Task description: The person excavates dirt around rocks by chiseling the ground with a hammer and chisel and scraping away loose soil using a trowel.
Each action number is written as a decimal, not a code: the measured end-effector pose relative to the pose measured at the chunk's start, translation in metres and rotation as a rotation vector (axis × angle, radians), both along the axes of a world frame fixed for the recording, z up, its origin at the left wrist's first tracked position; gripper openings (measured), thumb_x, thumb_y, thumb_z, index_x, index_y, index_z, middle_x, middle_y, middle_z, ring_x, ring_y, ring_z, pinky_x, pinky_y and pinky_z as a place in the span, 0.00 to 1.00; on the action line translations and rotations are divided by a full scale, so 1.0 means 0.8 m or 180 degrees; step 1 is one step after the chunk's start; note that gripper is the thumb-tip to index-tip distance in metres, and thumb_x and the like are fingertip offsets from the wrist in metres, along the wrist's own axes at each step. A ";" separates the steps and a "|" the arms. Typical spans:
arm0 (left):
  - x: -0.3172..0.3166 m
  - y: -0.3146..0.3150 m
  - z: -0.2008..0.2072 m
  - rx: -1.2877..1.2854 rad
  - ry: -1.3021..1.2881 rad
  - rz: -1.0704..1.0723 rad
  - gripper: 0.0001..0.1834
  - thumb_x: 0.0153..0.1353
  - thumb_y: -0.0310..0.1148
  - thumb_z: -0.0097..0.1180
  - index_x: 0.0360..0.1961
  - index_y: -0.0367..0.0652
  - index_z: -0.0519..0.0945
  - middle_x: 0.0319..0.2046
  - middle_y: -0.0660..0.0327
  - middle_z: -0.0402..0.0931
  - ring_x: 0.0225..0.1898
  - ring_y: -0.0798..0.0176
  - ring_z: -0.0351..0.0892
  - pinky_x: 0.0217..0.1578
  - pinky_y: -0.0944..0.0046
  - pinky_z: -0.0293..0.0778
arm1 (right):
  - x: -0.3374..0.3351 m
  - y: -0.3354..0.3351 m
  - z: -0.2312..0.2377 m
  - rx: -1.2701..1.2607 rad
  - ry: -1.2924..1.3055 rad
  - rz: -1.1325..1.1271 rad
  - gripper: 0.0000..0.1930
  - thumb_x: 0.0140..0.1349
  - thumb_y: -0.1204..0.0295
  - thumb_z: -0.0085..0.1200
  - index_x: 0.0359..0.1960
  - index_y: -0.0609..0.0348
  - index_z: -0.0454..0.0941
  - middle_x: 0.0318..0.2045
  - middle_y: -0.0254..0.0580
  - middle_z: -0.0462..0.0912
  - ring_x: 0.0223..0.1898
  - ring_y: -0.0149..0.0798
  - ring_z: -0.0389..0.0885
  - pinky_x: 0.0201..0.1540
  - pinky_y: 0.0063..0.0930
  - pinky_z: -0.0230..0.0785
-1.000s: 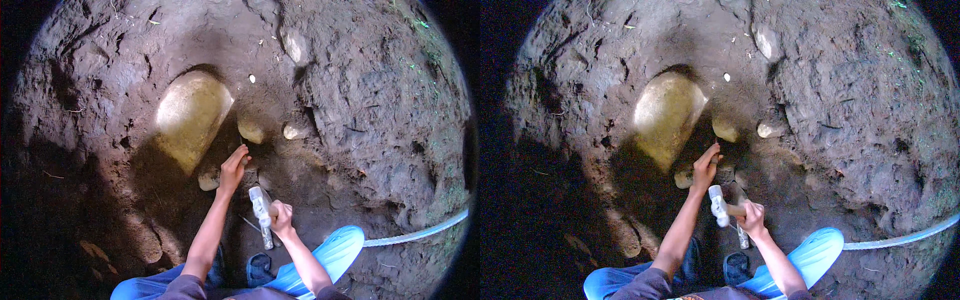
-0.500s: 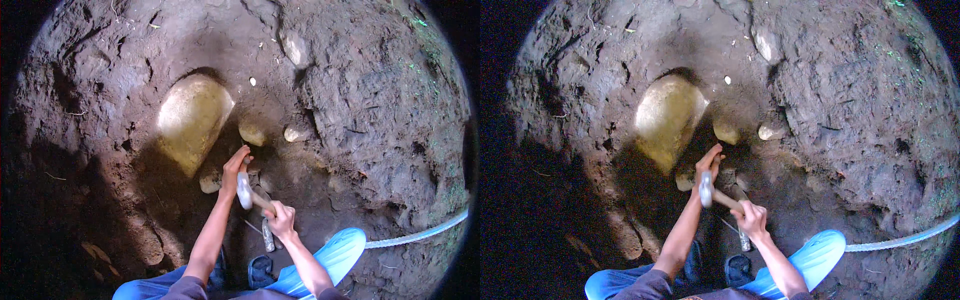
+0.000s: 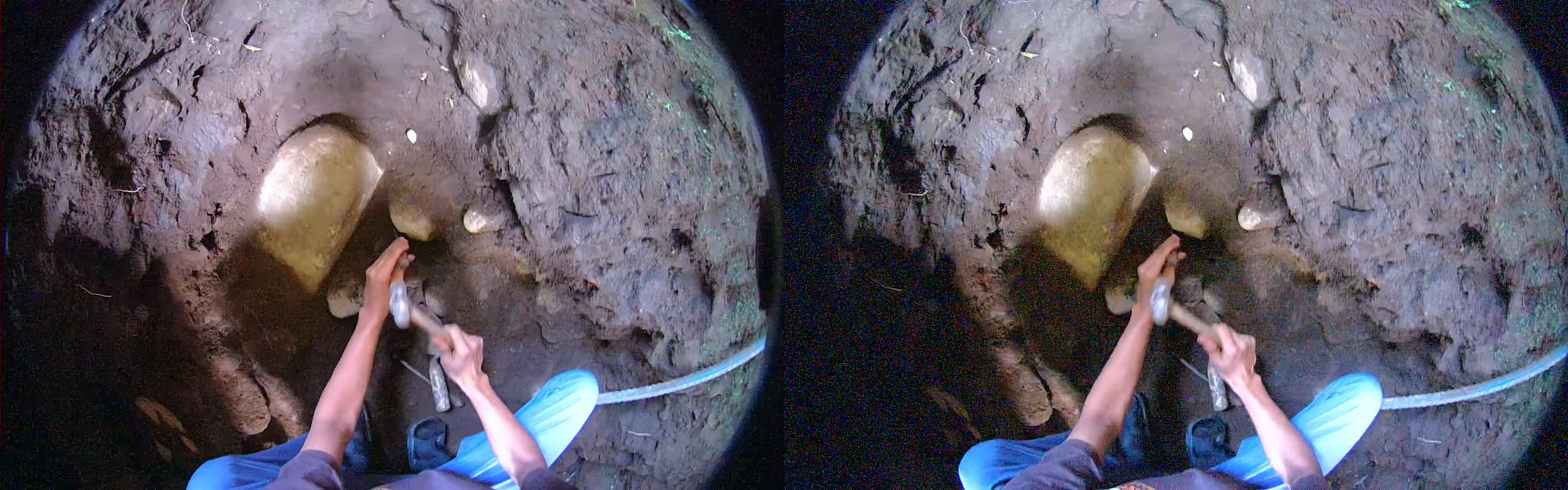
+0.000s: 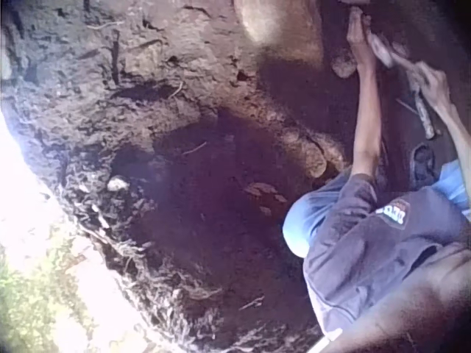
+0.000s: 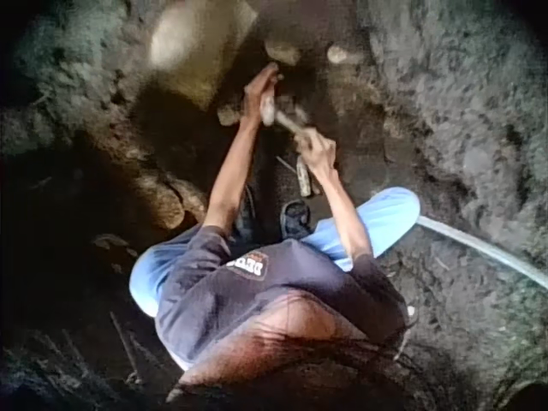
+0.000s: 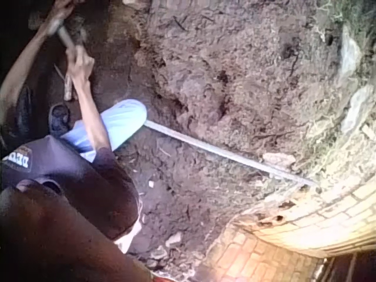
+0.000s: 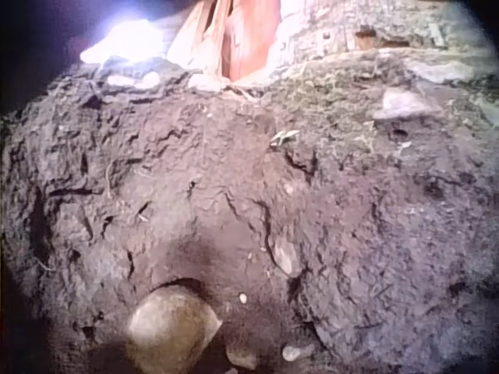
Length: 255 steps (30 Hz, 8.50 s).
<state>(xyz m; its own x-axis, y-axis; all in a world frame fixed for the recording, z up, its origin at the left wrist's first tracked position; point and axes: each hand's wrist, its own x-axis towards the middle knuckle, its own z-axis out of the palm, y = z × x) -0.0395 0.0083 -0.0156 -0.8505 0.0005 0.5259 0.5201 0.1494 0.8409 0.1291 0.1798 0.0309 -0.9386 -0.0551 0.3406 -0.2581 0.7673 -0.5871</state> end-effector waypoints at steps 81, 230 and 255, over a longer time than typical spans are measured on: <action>0.014 -0.006 0.001 -0.0221 0.0153 -0.0155 0.22 0.51 0.09 0.57 0.48 0.35 0.81 0.53 0.48 0.82 0.59 0.48 0.80 0.58 0.54 0.78 | 0.008 0.013 -0.011 0.0062 0.0244 -0.0183 0.18 0.63 0.53 0.63 0.36 0.57 0.78 0.26 0.47 0.84 0.25 0.53 0.84 0.27 0.44 0.74; 0.098 -0.173 0.149 -0.2093 -0.1059 -0.0706 0.29 0.46 0.12 0.52 0.52 0.41 0.83 0.57 0.51 0.79 0.59 0.48 0.78 0.62 0.56 0.74 | -0.053 -0.062 -0.002 0.0588 -0.1125 -0.0350 0.26 0.60 0.72 0.59 0.62 0.61 0.73 0.34 0.66 0.82 0.38 0.64 0.84 0.42 0.52 0.76; 0.093 -0.178 0.145 -0.2062 -0.0835 -0.0559 0.18 0.56 0.20 0.59 0.48 0.44 0.85 0.53 0.51 0.81 0.54 0.47 0.81 0.55 0.52 0.77 | -0.077 -0.041 0.044 0.0596 -0.1687 -0.0290 0.17 0.63 0.68 0.60 0.53 0.59 0.79 0.36 0.66 0.84 0.42 0.64 0.84 0.47 0.52 0.77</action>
<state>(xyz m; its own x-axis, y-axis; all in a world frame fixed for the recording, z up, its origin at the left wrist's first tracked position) 0.0349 -0.1345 0.1006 -0.9075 0.3917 0.1519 0.3753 0.5932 0.7122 0.0676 0.1468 0.0662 -0.9824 0.0199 -0.1859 0.1067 0.8761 -0.4701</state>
